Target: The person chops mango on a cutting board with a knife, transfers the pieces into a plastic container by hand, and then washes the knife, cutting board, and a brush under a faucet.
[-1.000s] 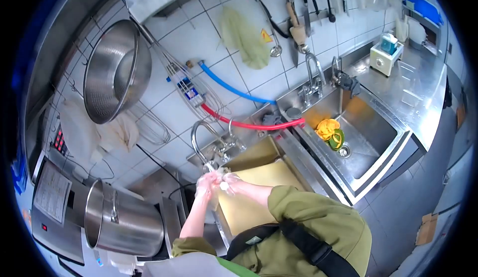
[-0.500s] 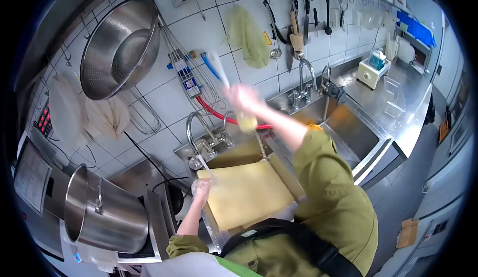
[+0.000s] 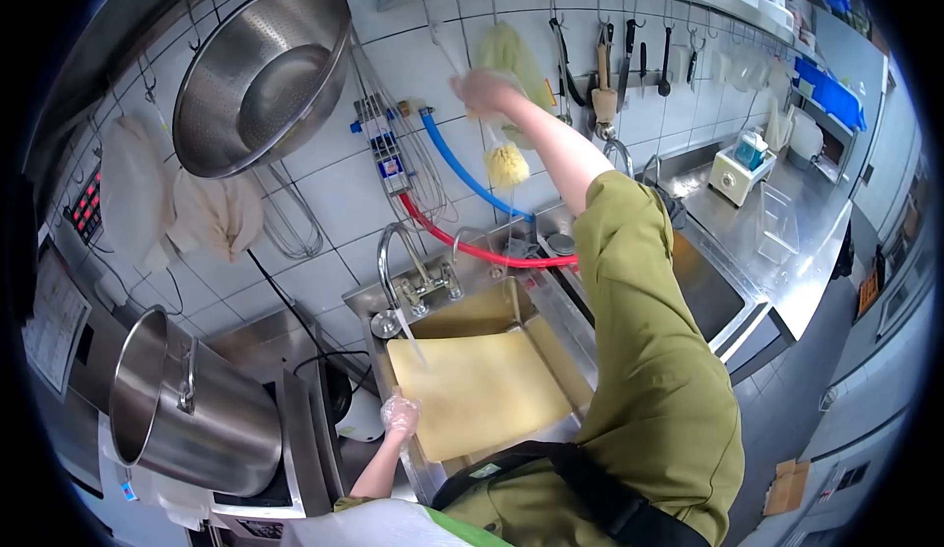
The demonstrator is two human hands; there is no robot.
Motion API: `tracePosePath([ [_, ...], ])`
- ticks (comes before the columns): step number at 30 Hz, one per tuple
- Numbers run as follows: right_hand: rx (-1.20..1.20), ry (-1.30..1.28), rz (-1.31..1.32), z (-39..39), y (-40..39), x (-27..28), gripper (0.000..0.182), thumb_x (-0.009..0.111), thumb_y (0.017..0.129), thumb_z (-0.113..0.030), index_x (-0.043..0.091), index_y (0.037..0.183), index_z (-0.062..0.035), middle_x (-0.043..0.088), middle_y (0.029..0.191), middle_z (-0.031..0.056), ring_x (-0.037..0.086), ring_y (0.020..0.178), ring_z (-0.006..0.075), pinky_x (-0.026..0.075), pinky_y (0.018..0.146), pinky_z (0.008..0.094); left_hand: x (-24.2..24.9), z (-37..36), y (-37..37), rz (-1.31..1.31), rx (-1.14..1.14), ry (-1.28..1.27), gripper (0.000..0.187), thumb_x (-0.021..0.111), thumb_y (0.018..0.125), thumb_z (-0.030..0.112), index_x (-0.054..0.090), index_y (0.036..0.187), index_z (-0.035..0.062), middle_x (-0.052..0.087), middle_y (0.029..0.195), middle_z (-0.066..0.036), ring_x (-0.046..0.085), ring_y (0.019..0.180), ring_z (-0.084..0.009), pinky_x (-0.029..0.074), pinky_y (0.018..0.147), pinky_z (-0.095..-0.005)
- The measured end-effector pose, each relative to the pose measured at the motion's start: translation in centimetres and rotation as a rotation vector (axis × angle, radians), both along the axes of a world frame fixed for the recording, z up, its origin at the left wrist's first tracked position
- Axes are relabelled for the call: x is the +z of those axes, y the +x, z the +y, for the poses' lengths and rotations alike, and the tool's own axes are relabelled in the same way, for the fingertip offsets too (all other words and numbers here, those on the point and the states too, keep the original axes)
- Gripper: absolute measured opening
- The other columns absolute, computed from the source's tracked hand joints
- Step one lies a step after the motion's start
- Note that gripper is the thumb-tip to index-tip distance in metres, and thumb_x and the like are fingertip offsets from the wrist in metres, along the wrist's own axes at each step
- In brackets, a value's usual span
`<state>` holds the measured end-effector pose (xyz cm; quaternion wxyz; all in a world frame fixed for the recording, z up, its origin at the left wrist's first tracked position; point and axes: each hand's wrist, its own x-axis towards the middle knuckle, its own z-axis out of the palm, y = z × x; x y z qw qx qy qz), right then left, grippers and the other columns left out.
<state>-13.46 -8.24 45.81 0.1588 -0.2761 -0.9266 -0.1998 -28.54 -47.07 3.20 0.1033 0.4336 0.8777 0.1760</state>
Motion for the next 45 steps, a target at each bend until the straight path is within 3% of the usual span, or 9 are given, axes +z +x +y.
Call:
tracePosePath([
  [8, -0.02, -1.205, 0.612, -2.9, 1.1, 2.9, 0.033, 0.064, 0.07, -0.017, 0.048, 0.095, -0.0008, 0.059, 0.077, 0.0168, 0.059, 0.069, 0.0309, 0.046, 0.055, 0.0352, -13.6, 2.0, -7.2, -0.25, -0.058, 0.101, 0.029, 0.047, 0.082, 0.024, 0.054, 0.1, 0.0014, 0.06, 0.086, -0.018, 0.06, 0.082, -0.0287, 0.048, 0.071, -0.0375],
  [10, 0.106, -1.326, 0.542, 2.2, 0.2, 0.4, 0.037, 0.064, 0.072, -0.023, 0.048, 0.097, -0.0004, 0.059, 0.072, 0.0153, 0.06, 0.066, 0.0275, 0.045, 0.053, 0.0339, -6.6, 0.6, -4.4, 0.503, -0.472, -0.244, 0.034, 0.053, 0.079, 0.022, 0.051, 0.11, 0.0079, 0.054, 0.105, -0.02, 0.055, 0.094, -0.0341, 0.045, 0.079, -0.0423],
  [13, 0.464, 0.098, -0.024, 5.7, 1.0, -5.3, 0.043, 0.051, 0.082, -0.038, 0.054, 0.105, -0.0018, 0.055, 0.061, 0.0083, 0.052, 0.049, 0.0181, 0.043, 0.047, 0.0305, -3.4, 2.4, -3.6, -0.575, -0.239, 0.021, 0.044, 0.061, 0.074, 0.026, 0.049, 0.112, 0.0073, 0.053, 0.108, -0.014, 0.053, 0.096, -0.0282, 0.044, 0.079, -0.0389],
  [14, 0.306, -0.028, -0.05, 5.9, 0.8, -7.8, 0.043, 0.051, 0.081, -0.037, 0.053, 0.108, -0.0023, 0.055, 0.059, 0.0083, 0.054, 0.05, 0.0188, 0.044, 0.047, 0.0311, -0.4, 3.2, -2.0, -1.272, 0.252, 0.373, 0.042, 0.061, 0.079, 0.035, 0.051, 0.109, 0.0065, 0.057, 0.1, -0.008, 0.057, 0.088, -0.0208, 0.048, 0.071, -0.0343],
  [16, 0.033, -0.905, -0.032, -7.3, 2.7, -10.1, 0.042, 0.049, 0.08, -0.036, 0.055, 0.105, -0.0029, 0.057, 0.06, 0.0093, 0.056, 0.052, 0.0196, 0.045, 0.049, 0.0291, -0.3, 5.3, -3.3, -1.047, 0.206, 0.216, 0.028, 0.058, 0.081, 0.031, 0.058, 0.095, 0.0068, 0.059, 0.081, -0.003, 0.056, 0.074, -0.0124, 0.045, 0.06, -0.0328],
  [19, 0.228, -0.886, -0.453, -10.4, 2.7, -22.6, 0.037, 0.052, 0.075, -0.044, 0.065, 0.082, -0.0103, 0.062, 0.066, 0.0128, 0.059, 0.055, 0.0201, 0.048, 0.051, 0.0327, -0.6, 7.5, -3.9, -0.345, -0.098, -0.06, 0.03, 0.058, 0.081, 0.027, 0.056, 0.103, 0.0068, 0.059, 0.091, -0.005, 0.057, 0.081, -0.0168, 0.047, 0.067, -0.034],
  [23, 0.005, -0.991, -0.025, -7.9, -3.5, -36.6, 0.058, 0.041, 0.08, -0.056, 0.064, 0.073, -0.003, 0.062, 0.074, 0.0171, 0.061, 0.07, 0.0299, 0.046, 0.062, 0.0414, 0.6, 7.9, -1.9, -1.498, 0.326, 0.204, 0.039, 0.06, 0.08, 0.022, 0.051, 0.114, 0.0035, 0.056, 0.107, -0.01, 0.055, 0.098, -0.0221, 0.047, 0.079, -0.0335],
  [28, -0.233, -0.973, 0.383, -7.8, -7.9, -34.1, 0.021, 0.048, 0.077, -0.013, 0.065, 0.084, -0.0034, 0.063, 0.092, 0.0134, 0.061, 0.088, 0.0263, 0.05, 0.072, 0.0365, -0.7, 4.7, -2.4, -1.137, 0.135, 0.035, 0.029, 0.049, 0.087, 0.017, 0.05, 0.11, 0.0002, 0.055, 0.107, -0.008, 0.056, 0.094, -0.0184, 0.047, 0.081, -0.0287],
  [45, -0.006, -1.166, 0.396, -7.4, 9.7, -34.9, 0.026, 0.043, 0.082, -0.025, 0.061, 0.076, -0.0069, 0.063, 0.079, 0.0094, 0.061, 0.075, 0.0245, 0.048, 0.068, 0.036, 26.8, 9.2, 13.1, -0.008, -0.401, -0.162, 0.018, 0.063, 0.075, 0.016, 0.061, 0.075, -0.0012, 0.058, 0.061, -0.013, 0.052, 0.051, -0.0205, 0.042, 0.051, -0.0316],
])
